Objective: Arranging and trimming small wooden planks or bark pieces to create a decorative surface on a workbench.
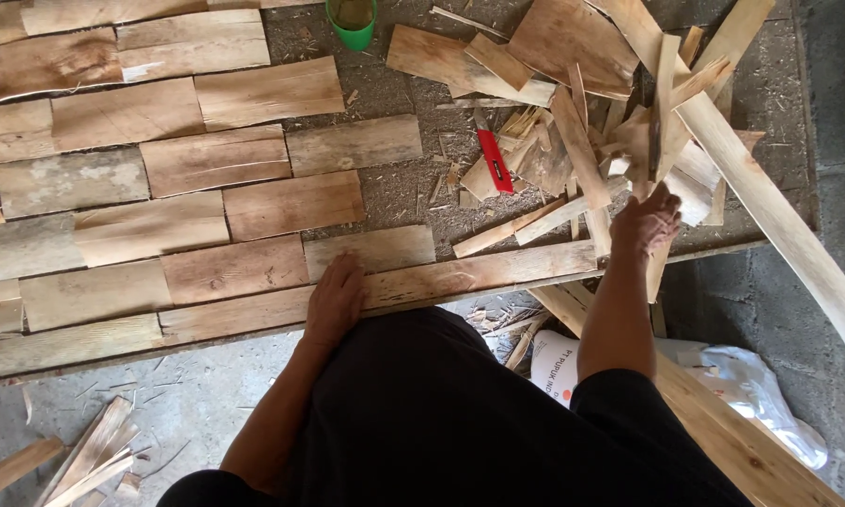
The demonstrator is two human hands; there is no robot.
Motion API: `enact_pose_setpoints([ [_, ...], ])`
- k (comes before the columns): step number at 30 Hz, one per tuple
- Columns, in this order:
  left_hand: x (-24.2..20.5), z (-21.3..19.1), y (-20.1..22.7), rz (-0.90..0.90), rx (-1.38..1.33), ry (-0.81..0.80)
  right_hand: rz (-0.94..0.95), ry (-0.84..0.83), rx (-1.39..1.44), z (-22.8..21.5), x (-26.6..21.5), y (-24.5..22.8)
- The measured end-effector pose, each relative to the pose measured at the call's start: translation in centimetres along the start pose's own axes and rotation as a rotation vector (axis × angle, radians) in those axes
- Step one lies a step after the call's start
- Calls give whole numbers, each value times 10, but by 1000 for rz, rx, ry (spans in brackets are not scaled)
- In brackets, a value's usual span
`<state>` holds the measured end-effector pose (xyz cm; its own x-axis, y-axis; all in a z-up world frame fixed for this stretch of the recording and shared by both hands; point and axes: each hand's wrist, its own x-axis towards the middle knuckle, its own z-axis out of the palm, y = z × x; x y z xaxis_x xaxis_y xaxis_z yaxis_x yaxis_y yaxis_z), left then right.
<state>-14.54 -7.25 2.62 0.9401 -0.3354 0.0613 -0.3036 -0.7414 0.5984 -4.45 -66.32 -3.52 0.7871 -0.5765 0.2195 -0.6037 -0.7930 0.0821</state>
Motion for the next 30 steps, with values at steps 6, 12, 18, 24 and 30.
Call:
enact_pose_setpoints([
  [6,4,-1,3,8,10,10,-157,-101,208,-21,-18,-64],
  [12,5,3,3,19,34,-5,-197,-361,100,-41,-9,-99],
  [18,0,1,-2,16,45,26,-148,-333,38,13,16,-53],
  [24,-3,-3,-1,-15,24,26,71,-434,-77,-43,25,-43],
  [30,-4,0,-3,-23,24,13,17,-223,-258,61,54,21],
])
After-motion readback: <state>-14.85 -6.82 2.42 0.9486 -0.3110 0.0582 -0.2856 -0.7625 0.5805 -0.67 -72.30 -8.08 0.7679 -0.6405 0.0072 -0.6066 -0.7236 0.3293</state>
